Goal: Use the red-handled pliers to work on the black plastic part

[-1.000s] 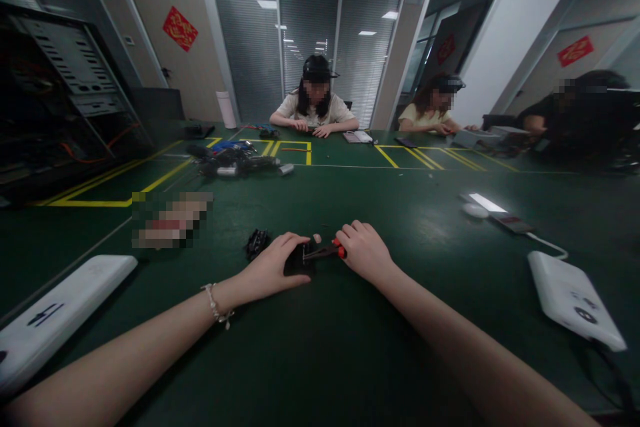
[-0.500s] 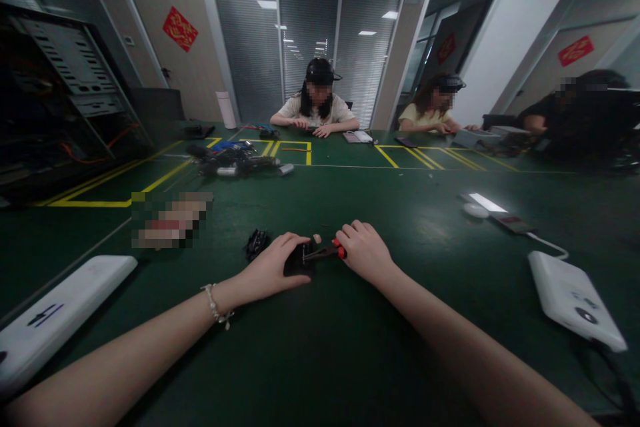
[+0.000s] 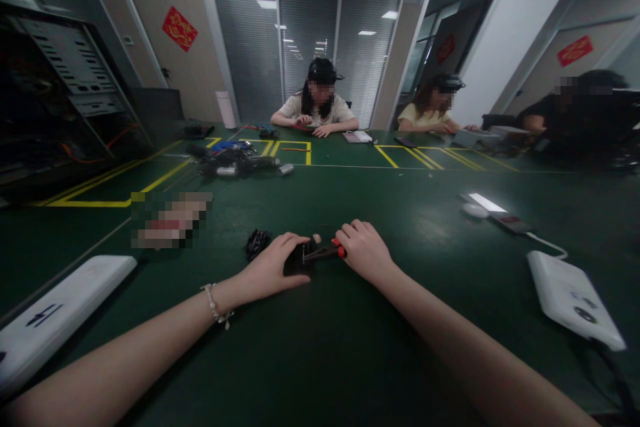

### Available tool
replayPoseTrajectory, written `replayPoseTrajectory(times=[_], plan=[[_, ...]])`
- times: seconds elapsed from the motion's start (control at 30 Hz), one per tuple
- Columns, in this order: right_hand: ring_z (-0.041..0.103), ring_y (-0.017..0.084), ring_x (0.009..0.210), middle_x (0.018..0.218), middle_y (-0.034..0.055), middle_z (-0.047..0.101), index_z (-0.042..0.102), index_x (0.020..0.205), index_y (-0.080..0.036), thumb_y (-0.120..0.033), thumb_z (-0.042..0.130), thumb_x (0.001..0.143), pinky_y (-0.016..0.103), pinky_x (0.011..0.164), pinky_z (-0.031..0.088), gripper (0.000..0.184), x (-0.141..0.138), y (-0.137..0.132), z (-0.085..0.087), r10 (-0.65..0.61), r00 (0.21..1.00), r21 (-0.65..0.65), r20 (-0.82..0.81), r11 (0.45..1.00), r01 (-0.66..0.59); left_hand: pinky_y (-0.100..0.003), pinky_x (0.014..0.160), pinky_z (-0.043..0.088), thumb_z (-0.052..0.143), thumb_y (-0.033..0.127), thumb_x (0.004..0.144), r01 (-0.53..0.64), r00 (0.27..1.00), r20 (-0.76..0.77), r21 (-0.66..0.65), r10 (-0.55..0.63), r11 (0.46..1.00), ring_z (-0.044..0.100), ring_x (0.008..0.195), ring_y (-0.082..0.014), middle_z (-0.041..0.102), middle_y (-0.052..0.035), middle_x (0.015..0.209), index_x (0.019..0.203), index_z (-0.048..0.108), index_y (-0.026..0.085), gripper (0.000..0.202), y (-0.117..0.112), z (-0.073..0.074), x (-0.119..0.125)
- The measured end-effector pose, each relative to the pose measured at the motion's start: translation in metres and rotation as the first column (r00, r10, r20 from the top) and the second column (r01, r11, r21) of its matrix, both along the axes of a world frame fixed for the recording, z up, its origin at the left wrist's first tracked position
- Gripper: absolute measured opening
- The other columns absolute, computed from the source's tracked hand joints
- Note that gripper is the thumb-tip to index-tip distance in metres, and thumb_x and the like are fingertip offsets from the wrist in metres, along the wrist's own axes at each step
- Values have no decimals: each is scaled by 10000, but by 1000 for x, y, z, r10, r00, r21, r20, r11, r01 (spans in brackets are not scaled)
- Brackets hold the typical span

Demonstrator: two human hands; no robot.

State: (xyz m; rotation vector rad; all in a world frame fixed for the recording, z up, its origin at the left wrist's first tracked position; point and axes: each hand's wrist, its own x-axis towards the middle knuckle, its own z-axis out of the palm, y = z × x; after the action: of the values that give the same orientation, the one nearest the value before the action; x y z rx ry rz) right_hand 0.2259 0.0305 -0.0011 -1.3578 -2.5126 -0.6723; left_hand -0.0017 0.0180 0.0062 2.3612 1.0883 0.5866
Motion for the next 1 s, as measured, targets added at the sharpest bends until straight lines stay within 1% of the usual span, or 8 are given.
replayPoseTrajectory(times=[0.2,0.33,0.5,0.7,0.9,1.0], plan=[[459,180,782,825,64,566,552,796,-157,-198,496,718,304,709,347,104,1,-1,0,-9,1000,-29,-18,1000,8,-395,858,380,611,449,656,2,1000,1,-3,-2,1000,447,1028,-247,448,-58,1127,1160,404,237,585,0,-1,0],[466,186,796,841,70,568,561,808,-151,-179,499,705,309,720,360,123,0,0,1,6,999,-32,-45,999,-8,-394,858,385,620,443,651,5,1000,9,3,-5,1000,449,1026,-241,456,-53,1119,1157,404,240,586,1,-3,-1],[473,179,784,825,68,570,568,801,-151,-150,500,686,305,722,374,134,0,0,2,24,996,-39,-87,999,-27,-405,861,380,618,449,652,9,1000,18,11,-10,1000,449,1031,-254,452,-70,1129,1161,404,230,594,2,-4,-1],[470,170,782,828,59,568,563,797,-152,-147,500,690,299,724,378,124,2,1,-1,17,993,-55,-119,998,-23,-389,864,384,624,442,651,6,1000,26,36,-7,999,455,1018,-239,460,-55,1111,1148,412,235,579,3,-7,-1],[470,168,770,818,58,571,558,786,-156,-161,513,698,302,717,380,99,-1,2,-3,19,992,-39,-125,999,-24,-401,860,384,607,459,659,16,1000,11,11,-16,1000,452,1020,-245,450,-56,1126,1164,399,244,586,2,-5,-1],[474,171,781,828,60,573,559,796,-154,-152,515,693,303,723,378,112,-4,2,-2,24,992,-37,-124,999,-29,-401,853,386,616,441,656,1,1000,16,7,-1,1000,455,1015,-248,455,-59,1120,1160,403,241,583,1,-3,0]])
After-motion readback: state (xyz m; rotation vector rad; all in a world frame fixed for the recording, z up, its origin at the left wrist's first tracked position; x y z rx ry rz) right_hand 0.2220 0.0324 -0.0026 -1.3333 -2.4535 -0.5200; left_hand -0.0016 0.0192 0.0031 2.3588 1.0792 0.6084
